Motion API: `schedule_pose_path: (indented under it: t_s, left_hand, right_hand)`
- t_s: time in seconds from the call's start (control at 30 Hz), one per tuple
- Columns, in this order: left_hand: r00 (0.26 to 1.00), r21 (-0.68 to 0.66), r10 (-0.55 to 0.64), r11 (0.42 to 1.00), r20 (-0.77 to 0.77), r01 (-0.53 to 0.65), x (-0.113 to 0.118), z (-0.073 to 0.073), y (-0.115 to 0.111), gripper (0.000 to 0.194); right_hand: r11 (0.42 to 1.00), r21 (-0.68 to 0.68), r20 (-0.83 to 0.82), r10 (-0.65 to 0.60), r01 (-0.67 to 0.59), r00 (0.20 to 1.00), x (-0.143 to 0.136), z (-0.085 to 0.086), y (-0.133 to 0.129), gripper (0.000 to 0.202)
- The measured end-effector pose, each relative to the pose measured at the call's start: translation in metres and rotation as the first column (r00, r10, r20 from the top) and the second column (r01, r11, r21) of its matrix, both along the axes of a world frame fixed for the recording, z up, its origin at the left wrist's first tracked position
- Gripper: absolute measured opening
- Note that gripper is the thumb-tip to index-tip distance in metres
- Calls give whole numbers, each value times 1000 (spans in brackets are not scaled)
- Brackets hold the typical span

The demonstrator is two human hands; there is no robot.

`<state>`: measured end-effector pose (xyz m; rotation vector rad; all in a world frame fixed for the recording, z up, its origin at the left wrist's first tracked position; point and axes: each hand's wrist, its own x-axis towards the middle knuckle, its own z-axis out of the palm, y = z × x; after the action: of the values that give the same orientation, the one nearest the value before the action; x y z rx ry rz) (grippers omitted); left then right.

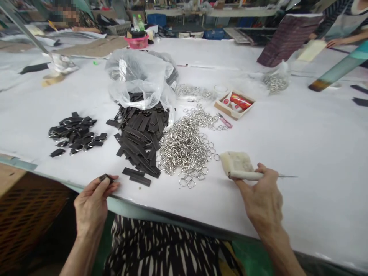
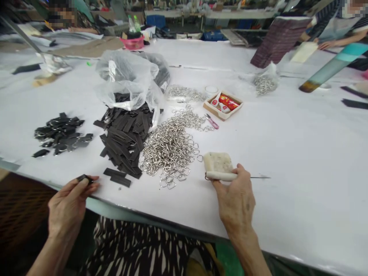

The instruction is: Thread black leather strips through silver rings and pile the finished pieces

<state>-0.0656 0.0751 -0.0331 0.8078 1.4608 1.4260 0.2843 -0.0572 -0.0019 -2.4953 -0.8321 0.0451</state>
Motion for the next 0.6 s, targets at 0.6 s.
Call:
schedule_pose_path:
  t_s: [0.6]
  left_hand:
    - [999,-71,52,996,15,-51,4,6,0,23]
  right_hand:
    - [977,-204,-48,48,-57,998,5,4,24,69]
